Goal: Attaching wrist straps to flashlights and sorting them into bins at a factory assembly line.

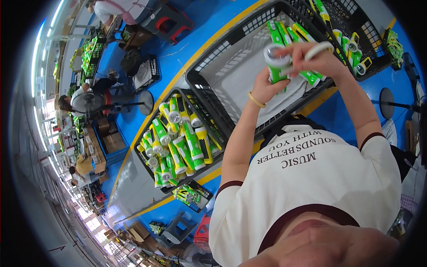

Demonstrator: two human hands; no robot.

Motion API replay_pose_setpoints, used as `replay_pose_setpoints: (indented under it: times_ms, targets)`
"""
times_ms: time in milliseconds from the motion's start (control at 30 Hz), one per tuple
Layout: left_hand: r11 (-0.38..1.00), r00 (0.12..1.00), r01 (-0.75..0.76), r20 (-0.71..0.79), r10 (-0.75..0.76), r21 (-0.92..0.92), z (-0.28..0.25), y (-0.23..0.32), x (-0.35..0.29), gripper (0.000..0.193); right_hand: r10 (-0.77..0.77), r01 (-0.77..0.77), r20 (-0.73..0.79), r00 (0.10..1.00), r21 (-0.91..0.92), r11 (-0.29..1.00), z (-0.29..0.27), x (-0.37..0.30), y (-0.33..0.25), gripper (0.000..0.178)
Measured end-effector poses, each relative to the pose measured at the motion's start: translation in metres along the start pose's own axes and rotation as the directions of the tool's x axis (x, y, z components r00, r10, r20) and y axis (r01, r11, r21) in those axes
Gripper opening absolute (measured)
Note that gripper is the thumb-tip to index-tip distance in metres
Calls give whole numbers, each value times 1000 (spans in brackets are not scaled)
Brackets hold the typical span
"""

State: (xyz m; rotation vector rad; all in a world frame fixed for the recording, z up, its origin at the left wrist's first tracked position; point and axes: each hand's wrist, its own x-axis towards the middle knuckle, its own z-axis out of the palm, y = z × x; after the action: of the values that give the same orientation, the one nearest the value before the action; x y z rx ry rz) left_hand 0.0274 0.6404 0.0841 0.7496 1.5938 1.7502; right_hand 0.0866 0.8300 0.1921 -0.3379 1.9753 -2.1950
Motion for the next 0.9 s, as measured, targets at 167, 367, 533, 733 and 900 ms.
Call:
replay_pose_setpoints:
  times_ms: [167, 367, 533, 733, 900]
  targets:
    - [873, 947, -215, -311, 77, -439, -9, 45, -56, 52, -108, 129, -177, 978, 113, 985, 52, 37, 16, 11]
    - [938, 892, -289, -408, 193, -189, -40, 55, -110, 50, 77, -83, 56, 995, 98, 992, 126, 63, 28, 15]
    - [904, 833, -354, -520, 188, -240, -54, 56, -139, 43, 79, -79, 156, 985, -4, 997, 156, 79, 26, 18]
    - [886, 768, -390, -620, 163, -250, -77, 49, -170, 38, 73, -49, 55, 996, -357, 933, 194, 99, 30, 25]
    - [832, 760, -350, -650, -17, -431, -102, 58, -197, 27, 113, -52, 114, 987, -435, 899, 213, 120, 41, 28]
